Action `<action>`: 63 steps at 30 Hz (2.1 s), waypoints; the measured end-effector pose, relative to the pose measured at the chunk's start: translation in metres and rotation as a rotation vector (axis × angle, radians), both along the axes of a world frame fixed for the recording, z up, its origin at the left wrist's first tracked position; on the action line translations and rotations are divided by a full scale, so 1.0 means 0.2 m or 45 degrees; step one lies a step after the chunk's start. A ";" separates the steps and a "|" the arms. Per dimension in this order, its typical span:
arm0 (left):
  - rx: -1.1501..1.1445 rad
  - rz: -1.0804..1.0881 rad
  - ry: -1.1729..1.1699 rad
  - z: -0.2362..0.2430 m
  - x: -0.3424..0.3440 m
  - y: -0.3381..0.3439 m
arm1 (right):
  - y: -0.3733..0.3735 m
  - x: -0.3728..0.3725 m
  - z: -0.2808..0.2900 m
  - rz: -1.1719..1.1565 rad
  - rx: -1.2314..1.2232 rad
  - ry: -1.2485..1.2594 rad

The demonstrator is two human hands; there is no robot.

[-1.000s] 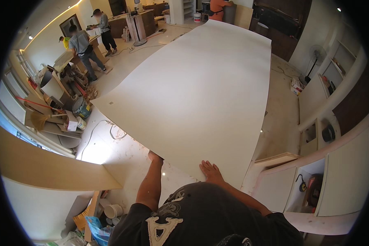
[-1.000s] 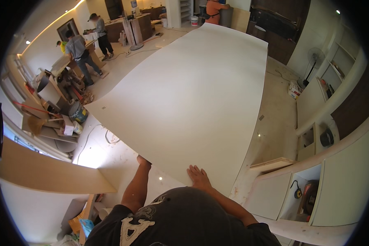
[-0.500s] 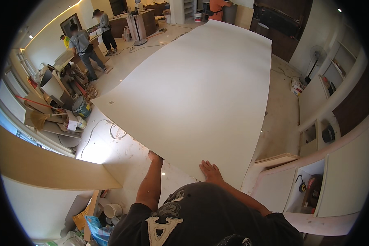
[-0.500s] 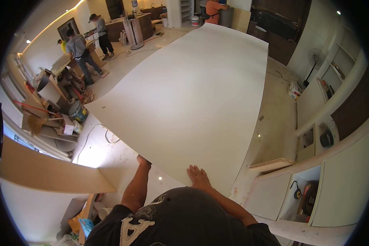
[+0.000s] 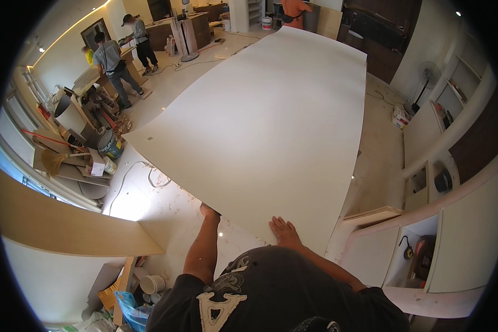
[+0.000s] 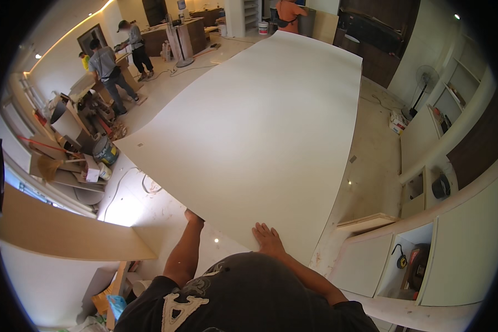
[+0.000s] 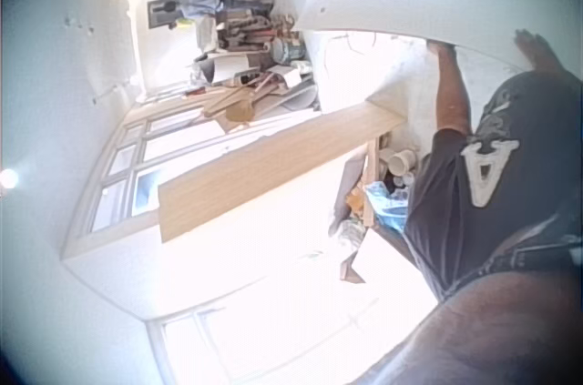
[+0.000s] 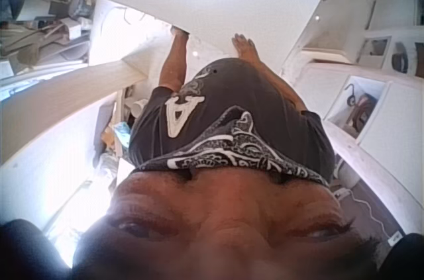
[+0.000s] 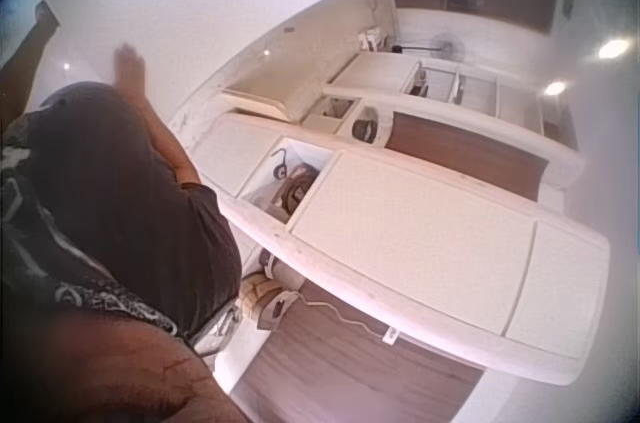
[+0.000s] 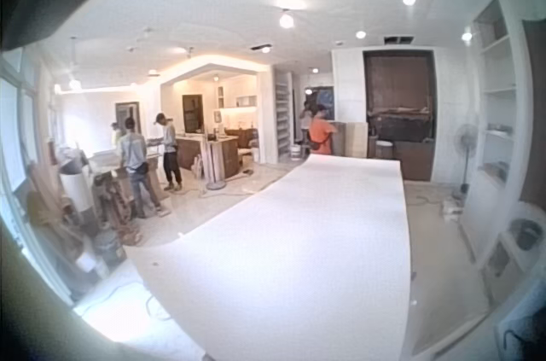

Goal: The person unrolls and spreads a large sheet onto a table with another worker, retrieves a wooden board, and places the wooden board on top of the sheet.

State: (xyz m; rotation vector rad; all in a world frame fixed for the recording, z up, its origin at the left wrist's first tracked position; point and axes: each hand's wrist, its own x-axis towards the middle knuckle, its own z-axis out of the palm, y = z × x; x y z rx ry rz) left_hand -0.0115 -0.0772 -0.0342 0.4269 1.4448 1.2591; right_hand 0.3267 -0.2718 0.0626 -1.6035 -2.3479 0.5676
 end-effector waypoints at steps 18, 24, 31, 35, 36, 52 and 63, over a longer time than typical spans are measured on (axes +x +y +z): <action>-0.051 0.186 -0.304 0.16 0.13 0.01 | 0.02 0.04 0.00 -0.027 -0.019 -0.065; 0.051 0.141 -0.210 0.14 0.15 0.02 | 0.02 0.04 0.06 -0.011 -0.016 -0.096; -0.134 0.214 -0.177 0.20 0.11 -0.01 | 0.00 0.02 0.13 -0.046 0.057 0.046; -0.138 0.214 -0.140 0.23 0.18 0.03 | 0.00 0.05 0.10 -0.139 0.053 0.176; -0.140 0.221 -0.140 0.18 0.15 0.03 | -0.01 0.04 0.10 -0.170 0.112 0.204; -0.130 0.104 -0.046 0.29 0.08 -0.06 | 0.33 0.17 0.34 -0.228 0.272 0.248; -0.111 0.095 0.062 0.15 -0.06 -0.10 | 0.50 0.18 0.92 -0.347 -0.044 -0.205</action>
